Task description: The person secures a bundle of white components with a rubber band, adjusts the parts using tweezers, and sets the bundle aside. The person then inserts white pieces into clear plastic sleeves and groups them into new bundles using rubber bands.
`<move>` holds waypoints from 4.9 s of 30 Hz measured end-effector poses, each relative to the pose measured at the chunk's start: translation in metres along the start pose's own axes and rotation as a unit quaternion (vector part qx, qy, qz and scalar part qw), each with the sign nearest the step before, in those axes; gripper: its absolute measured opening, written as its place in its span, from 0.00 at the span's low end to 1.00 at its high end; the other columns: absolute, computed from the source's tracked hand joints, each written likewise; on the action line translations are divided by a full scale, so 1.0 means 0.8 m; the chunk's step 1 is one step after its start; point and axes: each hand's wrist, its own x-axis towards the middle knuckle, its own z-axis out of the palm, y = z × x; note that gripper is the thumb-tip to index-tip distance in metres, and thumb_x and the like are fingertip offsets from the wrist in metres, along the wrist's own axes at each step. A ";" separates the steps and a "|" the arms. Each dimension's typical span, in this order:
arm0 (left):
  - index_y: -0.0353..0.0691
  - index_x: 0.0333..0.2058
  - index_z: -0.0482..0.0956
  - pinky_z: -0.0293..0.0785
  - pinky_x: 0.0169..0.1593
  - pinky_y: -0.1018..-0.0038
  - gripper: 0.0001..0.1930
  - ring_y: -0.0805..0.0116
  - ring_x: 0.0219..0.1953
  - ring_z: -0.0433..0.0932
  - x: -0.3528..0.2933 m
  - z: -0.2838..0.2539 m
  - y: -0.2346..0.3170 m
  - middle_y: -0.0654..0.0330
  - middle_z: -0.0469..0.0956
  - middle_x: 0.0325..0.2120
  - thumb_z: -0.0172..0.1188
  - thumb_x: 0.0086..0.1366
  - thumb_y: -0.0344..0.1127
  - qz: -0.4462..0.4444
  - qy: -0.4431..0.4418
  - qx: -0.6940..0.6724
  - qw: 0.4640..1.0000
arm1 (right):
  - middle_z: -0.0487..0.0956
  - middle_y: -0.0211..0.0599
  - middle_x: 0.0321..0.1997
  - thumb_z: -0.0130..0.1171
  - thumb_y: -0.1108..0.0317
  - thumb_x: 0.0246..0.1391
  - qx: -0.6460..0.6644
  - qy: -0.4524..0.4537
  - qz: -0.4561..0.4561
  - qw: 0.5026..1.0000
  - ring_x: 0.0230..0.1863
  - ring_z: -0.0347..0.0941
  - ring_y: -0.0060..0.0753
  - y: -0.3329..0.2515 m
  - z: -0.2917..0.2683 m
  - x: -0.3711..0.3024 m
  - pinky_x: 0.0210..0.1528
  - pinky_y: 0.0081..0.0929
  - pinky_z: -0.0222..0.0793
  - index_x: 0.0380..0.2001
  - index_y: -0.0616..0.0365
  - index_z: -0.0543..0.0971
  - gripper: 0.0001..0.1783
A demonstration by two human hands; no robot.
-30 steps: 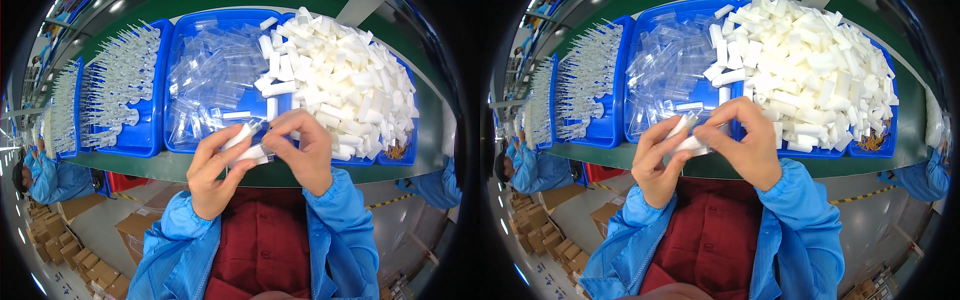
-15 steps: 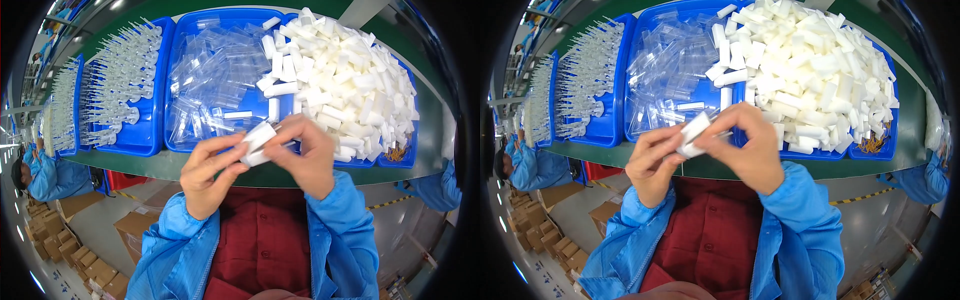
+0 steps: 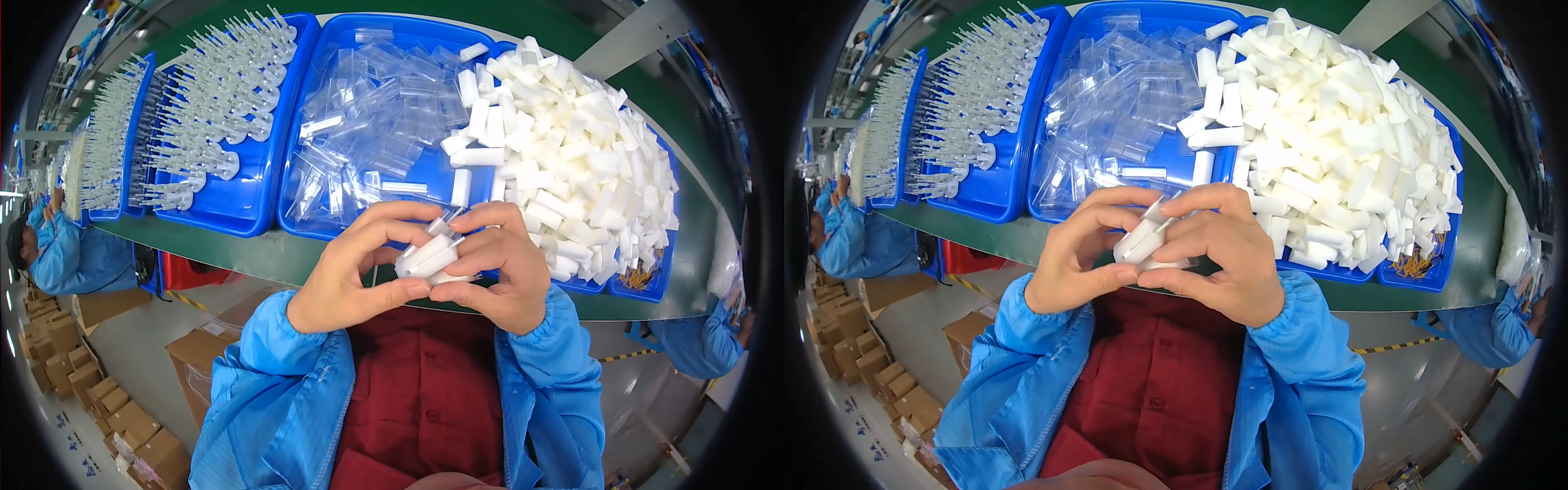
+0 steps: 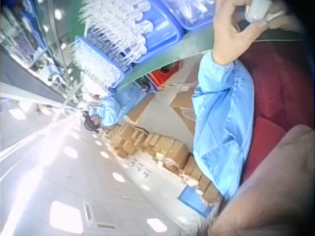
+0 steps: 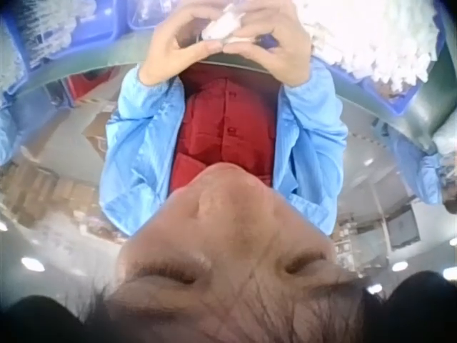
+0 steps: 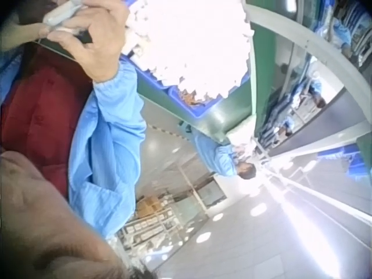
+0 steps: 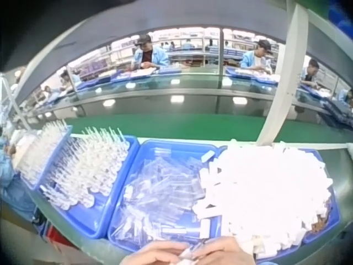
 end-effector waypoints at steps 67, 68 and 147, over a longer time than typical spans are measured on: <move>0.29 0.44 0.80 0.83 0.51 0.69 0.11 0.59 0.54 0.77 0.002 0.031 -0.019 0.48 0.69 0.57 0.64 0.63 0.22 0.057 0.164 0.104 0.979 | 0.78 0.43 0.54 0.58 0.74 0.62 0.239 0.078 0.167 0.953 0.53 0.74 0.30 0.013 -0.016 -0.002 0.58 0.29 0.69 0.53 0.64 0.73 0.16; 0.29 0.44 0.80 0.83 0.51 0.69 0.11 0.59 0.54 0.77 0.002 0.030 -0.018 0.48 0.69 0.57 0.64 0.63 0.22 0.057 0.161 0.104 0.980 | 0.78 0.43 0.54 0.58 0.74 0.62 0.239 0.080 0.167 0.953 0.53 0.74 0.30 0.014 -0.015 -0.004 0.58 0.29 0.69 0.53 0.64 0.73 0.16; 0.40 0.72 0.43 0.70 0.62 0.62 0.58 0.58 0.57 0.75 0.003 0.000 -0.002 0.49 0.70 0.57 0.75 0.49 0.26 -0.230 -0.156 -0.202 0.939 | 0.83 0.37 0.49 0.64 0.72 0.55 0.165 -0.094 0.075 0.979 0.55 0.72 0.38 0.005 -0.026 0.034 0.56 0.32 0.68 0.49 0.53 0.82 0.17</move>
